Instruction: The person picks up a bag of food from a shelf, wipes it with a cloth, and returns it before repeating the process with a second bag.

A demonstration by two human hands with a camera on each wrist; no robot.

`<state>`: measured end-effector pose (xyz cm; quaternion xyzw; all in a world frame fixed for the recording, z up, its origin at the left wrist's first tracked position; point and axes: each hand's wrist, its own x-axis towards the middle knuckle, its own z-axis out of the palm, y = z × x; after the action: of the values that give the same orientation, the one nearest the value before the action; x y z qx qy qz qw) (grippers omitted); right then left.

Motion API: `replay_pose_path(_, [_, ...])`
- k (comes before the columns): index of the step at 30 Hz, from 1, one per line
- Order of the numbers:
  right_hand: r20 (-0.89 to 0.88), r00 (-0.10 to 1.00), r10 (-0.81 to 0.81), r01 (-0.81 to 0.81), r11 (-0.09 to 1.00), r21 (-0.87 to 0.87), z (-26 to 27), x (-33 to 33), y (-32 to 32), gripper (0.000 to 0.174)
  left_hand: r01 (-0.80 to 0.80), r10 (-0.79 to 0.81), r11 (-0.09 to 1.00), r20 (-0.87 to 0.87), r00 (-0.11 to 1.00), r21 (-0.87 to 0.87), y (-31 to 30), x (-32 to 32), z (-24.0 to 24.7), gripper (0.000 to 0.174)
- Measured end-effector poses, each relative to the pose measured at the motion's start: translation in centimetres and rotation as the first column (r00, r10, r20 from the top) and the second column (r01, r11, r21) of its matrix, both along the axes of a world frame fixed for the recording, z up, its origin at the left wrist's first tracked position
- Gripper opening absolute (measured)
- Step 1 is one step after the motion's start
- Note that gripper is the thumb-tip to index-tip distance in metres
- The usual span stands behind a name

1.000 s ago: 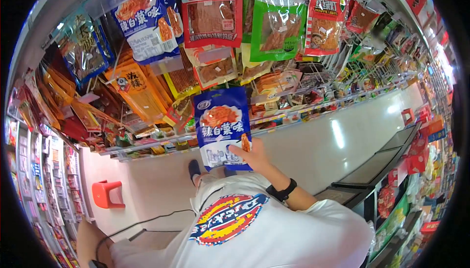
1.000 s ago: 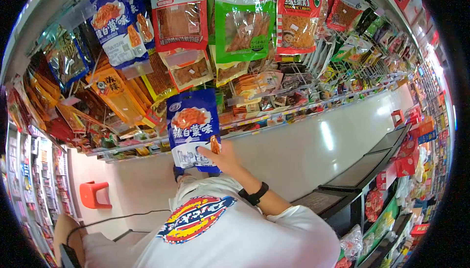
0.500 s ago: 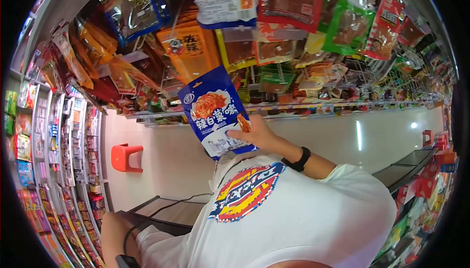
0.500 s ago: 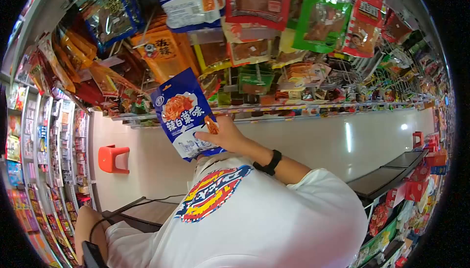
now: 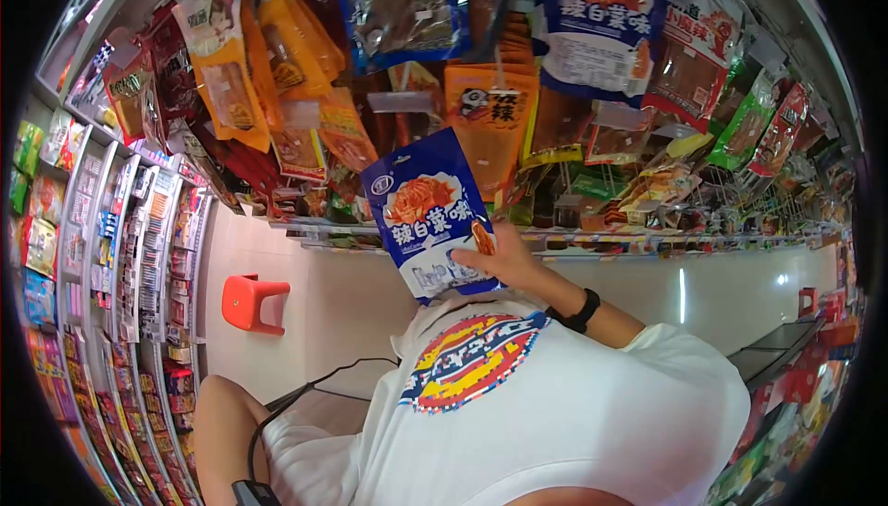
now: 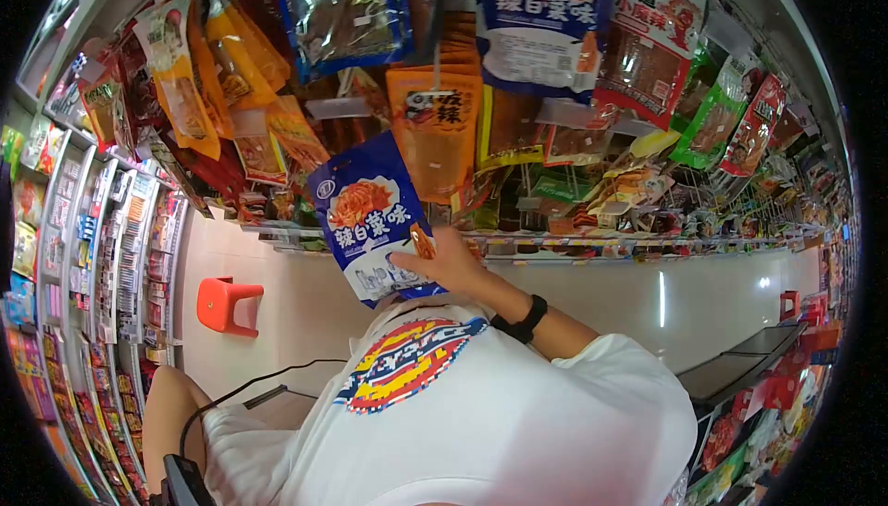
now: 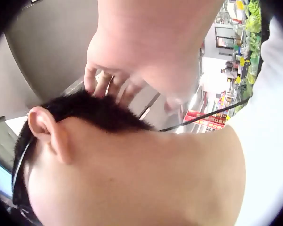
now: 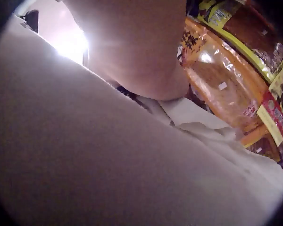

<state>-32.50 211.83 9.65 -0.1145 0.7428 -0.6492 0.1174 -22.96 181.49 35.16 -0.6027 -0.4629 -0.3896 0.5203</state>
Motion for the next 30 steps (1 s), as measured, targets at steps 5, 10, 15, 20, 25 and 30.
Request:
replay_pose_path(5, [0.039,0.999,0.015,-0.014,1.0,-0.011,1.6,-0.6,-7.2,0.032,-0.029,0.036,0.996,-0.085,0.996,0.081,-7.2,-0.5,-0.2,0.041])
replay_pose_path(10, [0.033,0.999,0.033,-0.032,0.998,-0.045,2.9,-1.0,-13.3,0.031,-0.147,0.185,0.951,-0.121,0.975,0.271,-13.5,0.9,-1.3,0.041])
replay_pose_path(15, [0.111,0.992,0.063,-0.041,0.98,-0.193,4.8,-0.6,-17.8,0.027,-0.523,0.02,0.8,0.858,0.513,0.294,-17.0,-6.1,-14.3,0.042])
replay_pose_path(20, [0.063,0.979,0.194,-0.179,0.967,-0.182,4.9,-0.8,-21.5,0.022,-0.379,-0.851,0.524,0.487,-0.196,0.763,-10.7,-6.1,-21.4,0.054])
replay_pose_path(25, [0.114,0.95,0.289,-0.296,0.954,0.049,3.4,-1.2,-24.4,0.016,-0.414,-0.912,0.392,0.288,-0.293,0.822,-15.4,-4.5,-24.2,0.051])
replay_pose_path(30, [-0.122,0.99,0.077,-0.094,0.985,-0.145,3.7,-3.3,-25.0,0.023,-0.331,-0.946,0.321,0.284,-0.156,0.887,-18.8,-2.5,-22.0,0.06])
